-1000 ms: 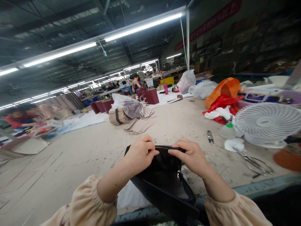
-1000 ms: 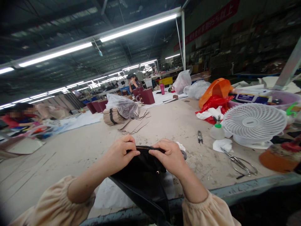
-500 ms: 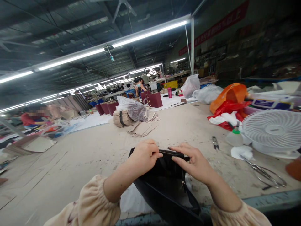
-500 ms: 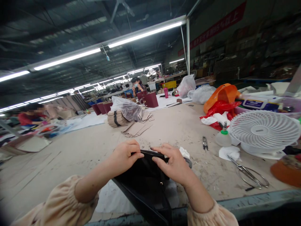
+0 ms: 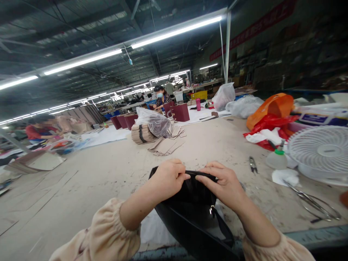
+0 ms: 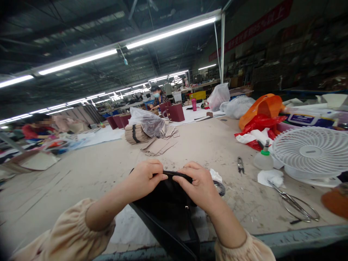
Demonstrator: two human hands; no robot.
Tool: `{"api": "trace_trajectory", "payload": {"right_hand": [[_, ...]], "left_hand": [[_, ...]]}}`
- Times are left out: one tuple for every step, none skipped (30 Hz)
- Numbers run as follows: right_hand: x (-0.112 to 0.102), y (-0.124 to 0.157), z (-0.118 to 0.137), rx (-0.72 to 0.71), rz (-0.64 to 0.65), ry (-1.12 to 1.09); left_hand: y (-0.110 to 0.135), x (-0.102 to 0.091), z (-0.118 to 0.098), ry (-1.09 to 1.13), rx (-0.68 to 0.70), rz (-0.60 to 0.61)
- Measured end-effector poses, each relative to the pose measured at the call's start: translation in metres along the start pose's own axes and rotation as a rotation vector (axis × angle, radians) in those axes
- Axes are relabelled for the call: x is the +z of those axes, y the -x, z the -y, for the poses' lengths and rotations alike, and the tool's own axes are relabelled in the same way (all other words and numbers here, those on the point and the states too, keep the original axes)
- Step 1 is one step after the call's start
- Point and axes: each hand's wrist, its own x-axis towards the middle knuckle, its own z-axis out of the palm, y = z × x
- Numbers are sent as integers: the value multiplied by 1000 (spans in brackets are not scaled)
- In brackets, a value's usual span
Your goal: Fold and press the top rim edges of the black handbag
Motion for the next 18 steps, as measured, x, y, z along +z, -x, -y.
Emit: {"api": "trace_trajectory", "payload": {"right_hand": [[0, 0, 0, -5, -4, 6], [0, 0, 0, -12, -9, 14], [0, -1, 0, -19, -8, 23], [0, -1, 0, -29, -8, 32], [0, -1, 0, -38, -6, 41], [0, -1, 1, -45, -4, 51], [0, -1, 1, -51, -6, 58], [1, -1, 1, -54, -7, 64], [1, -1, 1, -57, -11, 66], [1, -1, 1, -59, -16, 65], [2, -1, 1, -60, -19, 64], [2, -2, 1, -62, -22, 61], [2, -2, 1, -63, -22, 58], [3, -2, 1, -66, -24, 58], [3, -2, 2, -68, -26, 62], [3, -2, 2, -70, -28, 72], [4, -2, 3, -74, -31, 85], [4, -2, 4, -80, -34, 101]], "left_hand": [[0, -1, 0, -2, 3, 7], [-1, -1, -1, -4, 5, 12], [-1, -2, -1, -7, 7, 17], [-1, -2, -1, -9, 9, 20], [-1, -2, -1, -11, 10, 23], [-1, -2, -1, -12, 10, 25], [-1, -3, -1, -14, 9, 26], [-1, -3, -1, -16, 6, 27], [-1, -3, -1, -20, 1, 25], [-1, -3, -1, -23, -5, 24], [-1, -2, -1, -25, -12, 23], [-1, -2, -1, -27, -19, 20], [-2, -2, -1, -27, -23, 21], [-2, -2, -1, -27, -25, 22], [-2, -1, -1, -29, -24, 23], [-3, -1, -1, -33, -26, 22], [-3, -1, -2, -38, -29, 19], [-4, 0, -2, -45, -35, 18]]}}
